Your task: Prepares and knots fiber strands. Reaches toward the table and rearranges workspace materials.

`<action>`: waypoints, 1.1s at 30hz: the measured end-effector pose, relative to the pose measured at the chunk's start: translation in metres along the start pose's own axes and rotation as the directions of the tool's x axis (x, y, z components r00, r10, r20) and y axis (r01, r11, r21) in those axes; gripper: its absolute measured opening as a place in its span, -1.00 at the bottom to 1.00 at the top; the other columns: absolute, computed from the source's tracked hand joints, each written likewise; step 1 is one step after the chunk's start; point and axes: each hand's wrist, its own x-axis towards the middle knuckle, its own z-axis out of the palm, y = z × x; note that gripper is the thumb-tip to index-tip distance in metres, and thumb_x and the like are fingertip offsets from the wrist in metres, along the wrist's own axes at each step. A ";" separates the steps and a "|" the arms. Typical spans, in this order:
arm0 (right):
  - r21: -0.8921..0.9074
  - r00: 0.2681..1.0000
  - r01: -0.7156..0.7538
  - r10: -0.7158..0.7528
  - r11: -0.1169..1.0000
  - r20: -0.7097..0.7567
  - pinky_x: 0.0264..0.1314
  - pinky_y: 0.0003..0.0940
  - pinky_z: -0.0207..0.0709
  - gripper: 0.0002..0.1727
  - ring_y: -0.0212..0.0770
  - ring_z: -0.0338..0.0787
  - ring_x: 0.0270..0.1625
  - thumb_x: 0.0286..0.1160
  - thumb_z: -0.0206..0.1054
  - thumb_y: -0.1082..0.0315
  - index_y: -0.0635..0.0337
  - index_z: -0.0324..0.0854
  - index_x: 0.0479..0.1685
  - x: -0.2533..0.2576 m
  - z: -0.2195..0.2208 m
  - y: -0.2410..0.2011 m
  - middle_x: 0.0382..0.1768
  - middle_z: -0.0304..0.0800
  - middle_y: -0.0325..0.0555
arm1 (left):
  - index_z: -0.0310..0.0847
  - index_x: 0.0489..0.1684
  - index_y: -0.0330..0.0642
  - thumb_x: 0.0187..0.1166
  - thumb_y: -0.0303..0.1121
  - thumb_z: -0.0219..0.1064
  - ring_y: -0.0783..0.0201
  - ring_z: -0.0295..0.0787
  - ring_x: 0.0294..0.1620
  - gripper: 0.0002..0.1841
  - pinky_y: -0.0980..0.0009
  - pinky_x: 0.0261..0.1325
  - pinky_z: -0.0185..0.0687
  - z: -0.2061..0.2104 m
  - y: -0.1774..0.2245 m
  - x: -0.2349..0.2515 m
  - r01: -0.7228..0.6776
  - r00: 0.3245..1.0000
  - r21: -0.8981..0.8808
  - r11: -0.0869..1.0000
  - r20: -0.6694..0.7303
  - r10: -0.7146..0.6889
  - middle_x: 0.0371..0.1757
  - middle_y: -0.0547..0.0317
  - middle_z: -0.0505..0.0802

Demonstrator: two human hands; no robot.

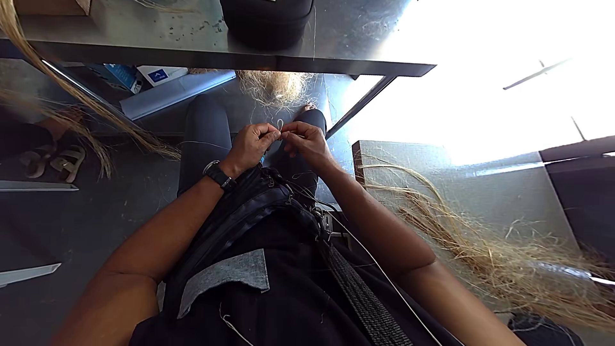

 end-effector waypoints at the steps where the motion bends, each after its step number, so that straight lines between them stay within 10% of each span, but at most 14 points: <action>1: 0.005 1.000 0.015 -0.015 1.000 -0.008 -0.44 -0.47 0.69 -0.82 -0.34 0.77 -0.47 0.67 0.32 0.45 0.35 0.74 0.06 0.000 0.000 -0.001 -0.25 0.87 -0.05 | 0.80 -0.22 -0.13 0.76 -0.24 0.27 0.47 0.54 -0.57 -0.76 0.50 -0.44 0.46 0.000 0.000 0.000 0.006 1.000 0.002 1.000 0.004 -0.006 -0.53 0.33 0.72; 15: 0.288 0.973 -0.232 0.217 0.929 0.084 -0.37 -0.46 0.71 -0.86 -0.34 0.79 -0.41 0.62 0.33 0.50 0.37 0.74 -0.01 0.002 -0.004 -0.005 -0.23 0.86 -0.05 | 0.77 -0.32 -0.18 0.75 -0.25 0.29 0.49 0.50 -0.61 -0.74 0.55 -0.51 0.38 0.003 -0.003 0.000 0.036 0.999 -0.081 0.996 0.014 -0.035 -0.52 0.31 0.75; 33: -0.069 0.992 -0.006 0.015 0.998 0.126 -0.26 -0.40 0.80 -0.88 -0.28 0.85 -0.38 0.49 0.44 0.57 0.42 0.73 -0.08 0.002 -0.007 -0.004 -0.30 0.89 0.00 | 0.67 -0.38 -0.24 0.75 -0.27 0.29 0.49 0.38 -0.70 -0.71 0.61 -0.64 0.22 0.002 -0.004 -0.001 0.273 0.956 -0.262 0.926 0.177 -0.232 -0.58 0.25 0.67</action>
